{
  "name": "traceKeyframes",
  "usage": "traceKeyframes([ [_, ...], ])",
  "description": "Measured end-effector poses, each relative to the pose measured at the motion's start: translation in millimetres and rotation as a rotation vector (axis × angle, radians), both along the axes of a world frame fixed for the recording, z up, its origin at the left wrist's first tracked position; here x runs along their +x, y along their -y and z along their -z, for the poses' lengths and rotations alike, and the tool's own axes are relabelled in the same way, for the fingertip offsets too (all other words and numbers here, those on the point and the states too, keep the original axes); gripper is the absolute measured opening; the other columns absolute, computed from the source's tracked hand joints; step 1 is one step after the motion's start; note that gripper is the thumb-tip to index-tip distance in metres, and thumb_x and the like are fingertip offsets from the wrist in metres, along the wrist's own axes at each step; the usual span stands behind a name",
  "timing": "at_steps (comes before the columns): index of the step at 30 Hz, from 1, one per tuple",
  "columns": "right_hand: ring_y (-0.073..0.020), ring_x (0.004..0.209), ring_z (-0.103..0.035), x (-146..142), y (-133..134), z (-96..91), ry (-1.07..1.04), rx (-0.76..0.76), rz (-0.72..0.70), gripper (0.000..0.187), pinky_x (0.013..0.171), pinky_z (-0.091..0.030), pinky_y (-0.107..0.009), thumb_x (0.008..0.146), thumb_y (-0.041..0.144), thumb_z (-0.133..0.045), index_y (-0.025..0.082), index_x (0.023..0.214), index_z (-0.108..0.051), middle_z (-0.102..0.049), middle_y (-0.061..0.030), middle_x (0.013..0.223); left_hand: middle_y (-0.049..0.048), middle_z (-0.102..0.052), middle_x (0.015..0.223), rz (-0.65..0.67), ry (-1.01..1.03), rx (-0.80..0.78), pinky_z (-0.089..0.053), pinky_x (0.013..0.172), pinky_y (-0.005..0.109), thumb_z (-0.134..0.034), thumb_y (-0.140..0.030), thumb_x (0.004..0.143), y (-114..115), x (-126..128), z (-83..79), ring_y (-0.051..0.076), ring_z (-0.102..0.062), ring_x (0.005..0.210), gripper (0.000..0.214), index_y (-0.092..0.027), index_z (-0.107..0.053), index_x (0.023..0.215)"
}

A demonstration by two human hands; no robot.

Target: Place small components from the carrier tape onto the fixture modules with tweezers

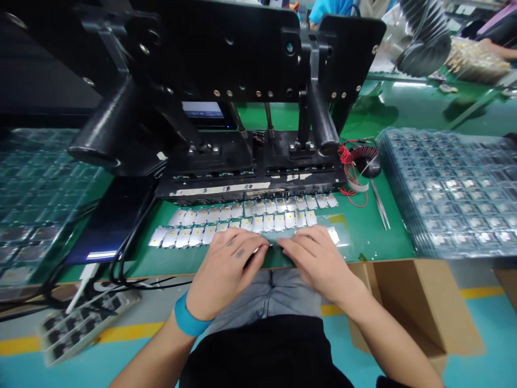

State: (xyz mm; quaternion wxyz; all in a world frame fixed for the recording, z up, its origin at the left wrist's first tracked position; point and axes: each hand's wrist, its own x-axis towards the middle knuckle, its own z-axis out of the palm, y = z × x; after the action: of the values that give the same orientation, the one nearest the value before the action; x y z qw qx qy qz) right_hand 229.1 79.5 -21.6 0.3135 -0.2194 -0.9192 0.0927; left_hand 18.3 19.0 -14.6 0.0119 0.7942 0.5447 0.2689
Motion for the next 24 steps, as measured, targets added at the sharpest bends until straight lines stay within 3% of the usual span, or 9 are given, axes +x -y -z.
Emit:
traceKeyframes([
  [2,-0.0203,0.092,-0.056,-5.4,-4.5,0.9,0.007,-0.011,0.055,0.016,0.082,-0.044,-0.036,0.1,0.01,-0.053,0.011,0.113,-0.062,-0.068,-0.0058,0.095,0.0045,-0.066,0.094,-0.05,-0.049,-0.037,-0.04,0.077,0.038,-0.047,-0.023,0.101,-5.6,1.3,-0.7,0.023,-0.053,0.09,0.017,-0.018,-0.063,0.1],
  [6,-0.0233,0.103,-0.055,-5.1,-4.8,8.3,0.056,-0.011,0.109,0.02,0.09,-0.046,-0.04,0.1,0.015,-0.056,0.011,0.119,-0.061,-0.066,-0.0089,0.113,0.0074,-0.063,0.1,-0.092,-0.057,-0.036,-0.043,0.076,0.038,-0.046,-0.025,0.101,-2.9,2.6,-1.7,0.024,-0.053,0.09,0.021,-0.017,-0.063,0.108],
  [13,-0.0277,0.108,-0.053,7.5,7.6,6.5,0.094,-0.001,0.108,0.013,0.091,-0.047,-0.044,0.096,0.013,-0.062,0.013,0.109,-0.067,-0.065,-0.0096,0.114,0.0061,-0.064,0.117,0.033,-0.073,-0.086,-0.043,0.083,0.041,-0.048,-0.023,0.101,18.4,3.8,6.6,0.026,-0.051,0.104,0.023,-0.019,-0.062,0.118],
  [19,-0.0271,0.109,-0.053,5.2,6.8,9.3,0.051,0.018,0.14,0.013,0.091,-0.049,-0.043,0.096,0.011,-0.061,0.011,0.108,-0.067,-0.063,-0.0117,0.115,0.0069,-0.065,0.121,0.05,-0.087,-0.061,-0.044,0.084,0.042,-0.047,-0.023,0.101,13.3,7.6,8.7,0.027,-0.052,0.105,0.025,-0.016,-0.062,0.119],
  [24,-0.0275,0.114,-0.052,16.4,12.4,16.2,0.06,-0.028,0.213,0.024,0.096,-0.049,-0.047,0.095,0.012,-0.061,0.014,0.119,-0.065,-0.061,-0.0122,0.121,0.0084,-0.065,0.123,0.043,-0.121,-0.039,-0.046,0.085,0.042,-0.05,-0.023,0.099,13.7,6.1,8.0,0.027,-0.053,0.106,0.026,-0.016,-0.063,0.12],
])
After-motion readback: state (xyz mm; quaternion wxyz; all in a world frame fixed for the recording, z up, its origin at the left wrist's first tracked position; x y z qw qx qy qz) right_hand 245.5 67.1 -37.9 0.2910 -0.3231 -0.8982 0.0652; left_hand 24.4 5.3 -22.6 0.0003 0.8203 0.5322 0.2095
